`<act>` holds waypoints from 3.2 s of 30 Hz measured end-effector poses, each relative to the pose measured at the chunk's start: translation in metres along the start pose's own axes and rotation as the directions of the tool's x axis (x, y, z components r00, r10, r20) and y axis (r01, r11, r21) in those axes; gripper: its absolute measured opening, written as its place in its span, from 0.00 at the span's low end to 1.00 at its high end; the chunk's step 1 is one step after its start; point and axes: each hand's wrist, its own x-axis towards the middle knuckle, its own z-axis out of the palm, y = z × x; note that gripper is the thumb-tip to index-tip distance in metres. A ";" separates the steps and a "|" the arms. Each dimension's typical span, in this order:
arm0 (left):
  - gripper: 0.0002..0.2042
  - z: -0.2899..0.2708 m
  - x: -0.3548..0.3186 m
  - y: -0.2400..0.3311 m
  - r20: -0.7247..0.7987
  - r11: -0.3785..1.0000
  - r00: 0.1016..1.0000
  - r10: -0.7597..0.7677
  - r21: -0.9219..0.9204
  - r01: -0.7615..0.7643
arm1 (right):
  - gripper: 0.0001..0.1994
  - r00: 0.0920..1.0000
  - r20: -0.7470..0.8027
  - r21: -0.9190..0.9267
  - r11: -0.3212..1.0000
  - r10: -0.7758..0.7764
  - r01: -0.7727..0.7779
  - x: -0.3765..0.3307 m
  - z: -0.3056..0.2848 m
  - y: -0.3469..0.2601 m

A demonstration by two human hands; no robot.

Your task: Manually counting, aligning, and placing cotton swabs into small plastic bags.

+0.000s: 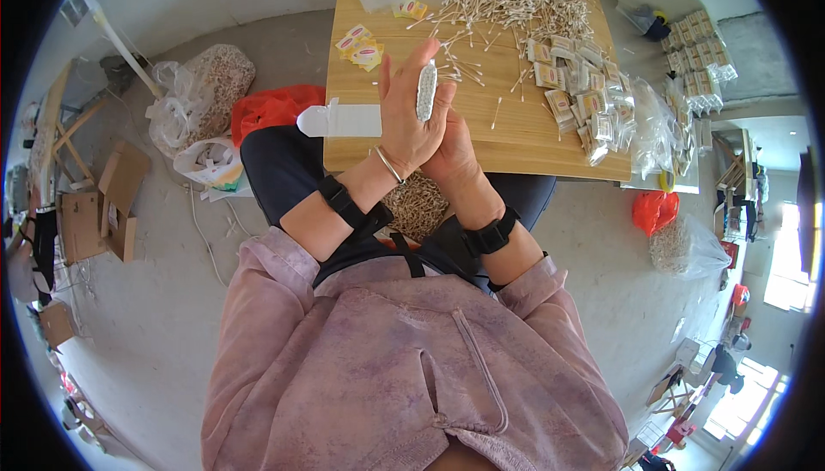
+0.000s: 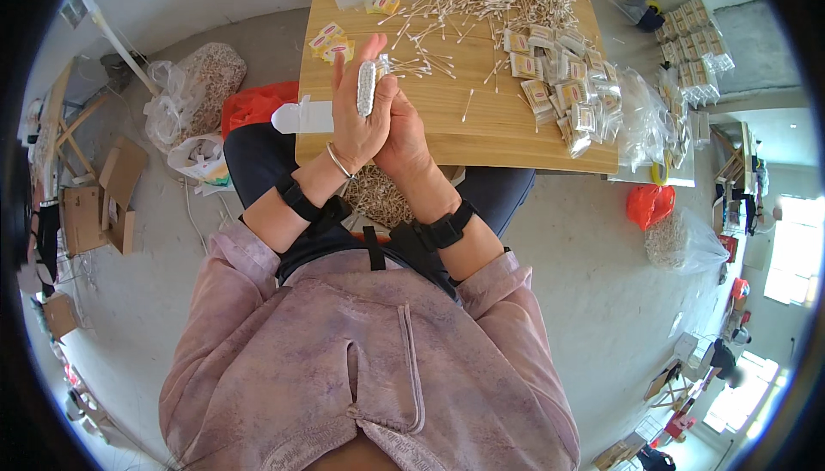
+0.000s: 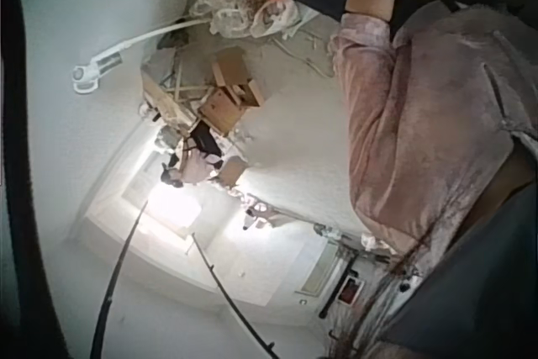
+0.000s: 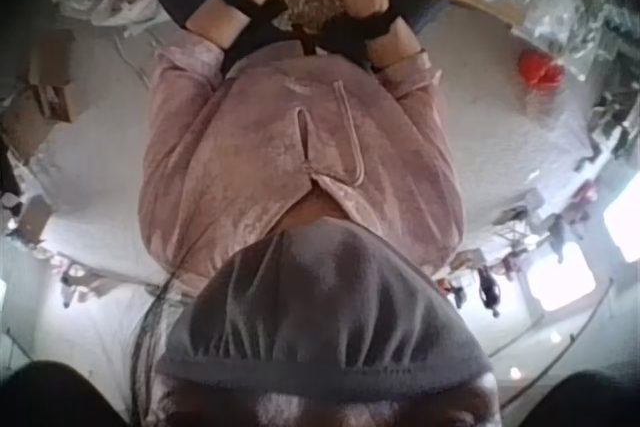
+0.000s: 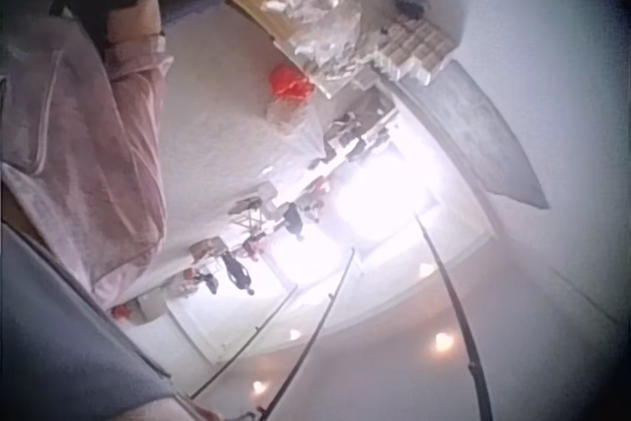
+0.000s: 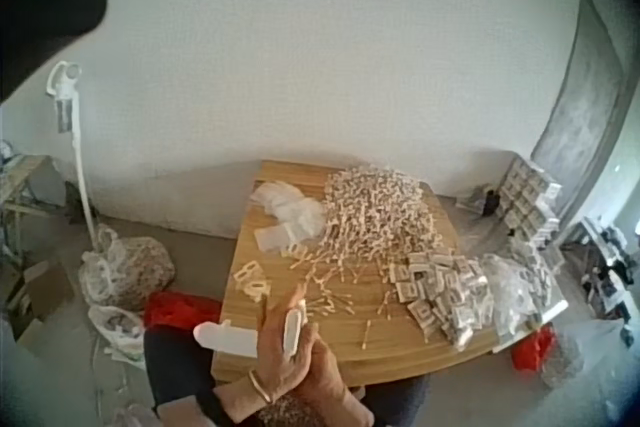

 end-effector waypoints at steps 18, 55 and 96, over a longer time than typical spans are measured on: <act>0.20 -0.002 0.003 0.005 -0.094 1.000 0.995 0.029 0.005 -0.029 | 0.18 0.997 0.026 -0.063 0.995 -0.077 0.079 0.002 -0.001 0.006; 0.15 -0.042 0.014 -0.041 0.418 0.712 0.831 -0.366 -0.449 0.540 | 0.04 0.866 0.211 -0.960 0.072 -0.453 0.271 0.010 0.003 -0.057; 0.11 -0.033 -0.042 -0.071 0.386 0.981 0.902 -0.193 0.061 0.184 | 0.12 0.905 0.377 -0.920 -0.192 -0.195 0.342 0.009 -0.056 -0.045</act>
